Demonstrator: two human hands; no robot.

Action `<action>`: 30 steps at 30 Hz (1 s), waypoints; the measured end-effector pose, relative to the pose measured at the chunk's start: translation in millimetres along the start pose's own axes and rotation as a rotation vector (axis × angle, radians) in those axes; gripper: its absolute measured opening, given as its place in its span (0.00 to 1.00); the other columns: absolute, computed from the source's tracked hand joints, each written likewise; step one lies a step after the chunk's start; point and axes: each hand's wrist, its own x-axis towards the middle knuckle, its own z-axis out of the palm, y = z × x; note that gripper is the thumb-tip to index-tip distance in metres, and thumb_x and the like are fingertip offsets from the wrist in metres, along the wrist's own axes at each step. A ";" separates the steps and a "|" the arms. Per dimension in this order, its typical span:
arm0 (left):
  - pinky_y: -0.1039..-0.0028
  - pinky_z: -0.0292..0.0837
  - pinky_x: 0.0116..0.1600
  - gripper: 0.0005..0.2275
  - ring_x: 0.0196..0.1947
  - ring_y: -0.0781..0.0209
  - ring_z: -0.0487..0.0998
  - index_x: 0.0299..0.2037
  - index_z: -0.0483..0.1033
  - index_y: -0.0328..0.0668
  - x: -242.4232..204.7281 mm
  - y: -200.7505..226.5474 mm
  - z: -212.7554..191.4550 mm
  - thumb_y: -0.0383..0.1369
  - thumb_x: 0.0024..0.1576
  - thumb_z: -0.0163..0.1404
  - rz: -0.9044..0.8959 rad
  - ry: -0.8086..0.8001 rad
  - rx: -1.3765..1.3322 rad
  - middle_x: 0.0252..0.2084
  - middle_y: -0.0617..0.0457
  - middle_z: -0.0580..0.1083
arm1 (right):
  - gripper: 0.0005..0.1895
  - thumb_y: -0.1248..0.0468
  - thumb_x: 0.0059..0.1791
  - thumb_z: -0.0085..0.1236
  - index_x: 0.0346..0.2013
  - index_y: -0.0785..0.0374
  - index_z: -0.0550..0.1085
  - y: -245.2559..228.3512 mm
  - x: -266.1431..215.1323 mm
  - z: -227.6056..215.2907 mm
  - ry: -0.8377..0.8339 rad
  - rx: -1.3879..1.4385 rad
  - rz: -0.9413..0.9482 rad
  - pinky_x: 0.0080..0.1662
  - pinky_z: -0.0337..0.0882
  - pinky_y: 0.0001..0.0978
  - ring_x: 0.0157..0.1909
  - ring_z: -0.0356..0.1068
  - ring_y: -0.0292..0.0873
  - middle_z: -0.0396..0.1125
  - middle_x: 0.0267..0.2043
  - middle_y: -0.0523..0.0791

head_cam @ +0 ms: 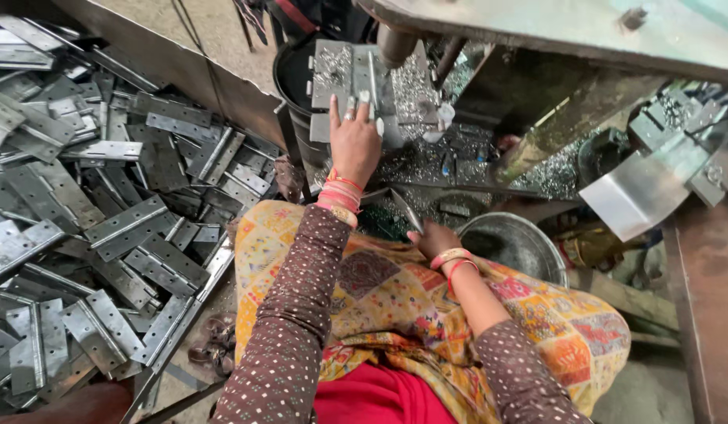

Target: The person repeatedly picks up metal hinge pieces from a pile, places them under a drill press, and operates the machine to drill holes. The finished pieces are then dropped into a metal bin below.

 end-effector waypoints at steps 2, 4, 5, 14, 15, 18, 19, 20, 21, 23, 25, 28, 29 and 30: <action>0.45 0.35 0.77 0.11 0.64 0.48 0.71 0.33 0.85 0.41 4.9 -4.7 -5.0 0.32 0.59 0.47 0.000 0.003 0.025 0.61 0.45 0.74 | 0.25 0.44 0.48 0.59 0.43 0.63 0.78 -12.9 3.0 -21.0 -0.054 0.003 -0.005 0.45 0.73 0.54 0.42 0.75 0.62 0.74 0.39 0.58; 0.46 0.33 0.75 0.12 0.66 0.47 0.69 0.30 0.85 0.43 12.3 -9.4 -3.8 0.33 0.58 0.47 -0.009 -0.021 0.049 0.62 0.45 0.73 | 0.27 0.41 0.50 0.59 0.41 0.66 0.79 -23.5 9.4 -48.0 -0.157 -0.108 0.126 0.47 0.74 0.51 0.41 0.76 0.61 0.75 0.37 0.57; 0.46 0.33 0.75 0.12 0.66 0.46 0.68 0.29 0.85 0.44 18.7 -13.1 -1.7 0.33 0.57 0.47 -0.017 -0.042 0.064 0.62 0.46 0.72 | 0.27 0.42 0.50 0.59 0.40 0.65 0.79 -28.3 9.8 -57.1 -0.147 -0.153 0.107 0.47 0.74 0.51 0.41 0.76 0.61 0.75 0.37 0.57; 0.44 0.33 0.78 0.12 0.61 0.47 0.73 0.34 0.85 0.40 39.0 -28.0 19.2 0.32 0.60 0.46 0.011 -0.099 0.043 0.58 0.45 0.75 | 0.24 0.44 0.50 0.53 0.42 0.62 0.75 -7.5 -8.0 -1.3 0.053 -0.093 0.036 0.44 0.74 0.56 0.40 0.75 0.62 0.75 0.35 0.57; 0.44 0.33 0.79 0.11 0.59 0.48 0.74 0.35 0.84 0.40 40.4 -28.2 19.7 0.31 0.59 0.46 0.000 -0.117 0.016 0.57 0.45 0.75 | 0.24 0.44 0.51 0.51 0.44 0.63 0.74 -0.9 -0.8 8.8 0.041 -0.106 0.063 0.43 0.74 0.57 0.40 0.75 0.63 0.75 0.36 0.57; 0.45 0.35 0.75 0.10 0.60 0.47 0.74 0.28 0.84 0.42 31.3 -28.6 23.6 0.32 0.55 0.49 0.073 0.062 0.113 0.54 0.44 0.76 | 0.26 0.43 0.54 0.47 0.50 0.63 0.71 12.2 6.5 39.1 -0.018 -0.142 0.108 0.43 0.74 0.58 0.40 0.76 0.63 0.75 0.36 0.57; 0.46 0.36 0.75 0.10 0.58 0.47 0.75 0.29 0.84 0.41 27.5 -29.4 24.0 0.32 0.54 0.49 0.060 0.026 0.106 0.54 0.43 0.76 | 0.26 0.43 0.55 0.46 0.51 0.63 0.70 13.5 5.6 44.4 -0.040 -0.157 0.113 0.43 0.74 0.58 0.40 0.76 0.62 0.75 0.36 0.57; 0.46 0.36 0.74 0.10 0.57 0.48 0.75 0.30 0.85 0.41 32.0 -29.1 24.7 0.33 0.53 0.49 0.052 0.001 0.095 0.54 0.43 0.76 | 0.26 0.43 0.54 0.47 0.51 0.63 0.70 15.9 9.0 40.0 -0.036 -0.139 0.108 0.42 0.74 0.58 0.40 0.76 0.63 0.75 0.36 0.57; 0.46 0.36 0.74 0.11 0.56 0.48 0.75 0.30 0.85 0.40 35.0 -27.1 25.5 0.34 0.52 0.49 0.045 -0.023 0.084 0.54 0.42 0.76 | 0.27 0.43 0.53 0.48 0.51 0.63 0.70 16.1 8.4 33.8 -0.032 -0.122 0.103 0.42 0.74 0.58 0.40 0.76 0.63 0.74 0.36 0.58; 0.46 0.36 0.78 0.11 0.57 0.49 0.75 0.34 0.85 0.40 39.8 -26.2 24.5 0.32 0.57 0.47 0.012 -0.115 0.086 0.53 0.44 0.76 | 0.26 0.43 0.51 0.51 0.48 0.63 0.71 6.2 3.0 19.3 -0.023 -0.086 0.088 0.42 0.73 0.58 0.40 0.75 0.64 0.74 0.36 0.58; 0.47 0.36 0.78 0.11 0.58 0.50 0.75 0.33 0.85 0.41 47.8 -30.6 18.4 0.31 0.58 0.46 0.018 -0.090 0.123 0.53 0.45 0.77 | 0.27 0.41 0.49 0.54 0.43 0.62 0.74 -8.3 2.8 -7.7 -0.016 -0.060 0.057 0.43 0.72 0.57 0.40 0.75 0.63 0.74 0.36 0.57; 0.48 0.38 0.75 0.12 0.59 0.50 0.74 0.31 0.85 0.41 32.1 -21.0 9.7 0.32 0.57 0.46 0.090 0.018 0.159 0.55 0.44 0.76 | 0.30 0.37 0.49 0.55 0.40 0.62 0.75 -25.4 -8.5 -37.6 0.087 -0.134 0.077 0.44 0.72 0.54 0.41 0.75 0.62 0.74 0.35 0.56; 0.49 0.39 0.76 0.12 0.58 0.49 0.74 0.35 0.85 0.39 22.2 -14.3 4.7 0.34 0.59 0.46 0.102 0.026 0.141 0.54 0.42 0.76 | 0.29 0.37 0.50 0.55 0.41 0.62 0.75 -29.6 -12.2 -44.2 0.144 -0.122 0.064 0.43 0.72 0.55 0.40 0.75 0.62 0.74 0.34 0.56; 0.49 0.40 0.77 0.13 0.58 0.48 0.74 0.39 0.85 0.37 10.6 -6.2 -1.5 0.35 0.61 0.46 0.118 0.033 0.124 0.53 0.41 0.76 | 0.28 0.38 0.51 0.54 0.41 0.62 0.75 -33.1 -15.7 -48.7 0.202 -0.108 0.054 0.43 0.72 0.55 0.40 0.75 0.62 0.74 0.34 0.56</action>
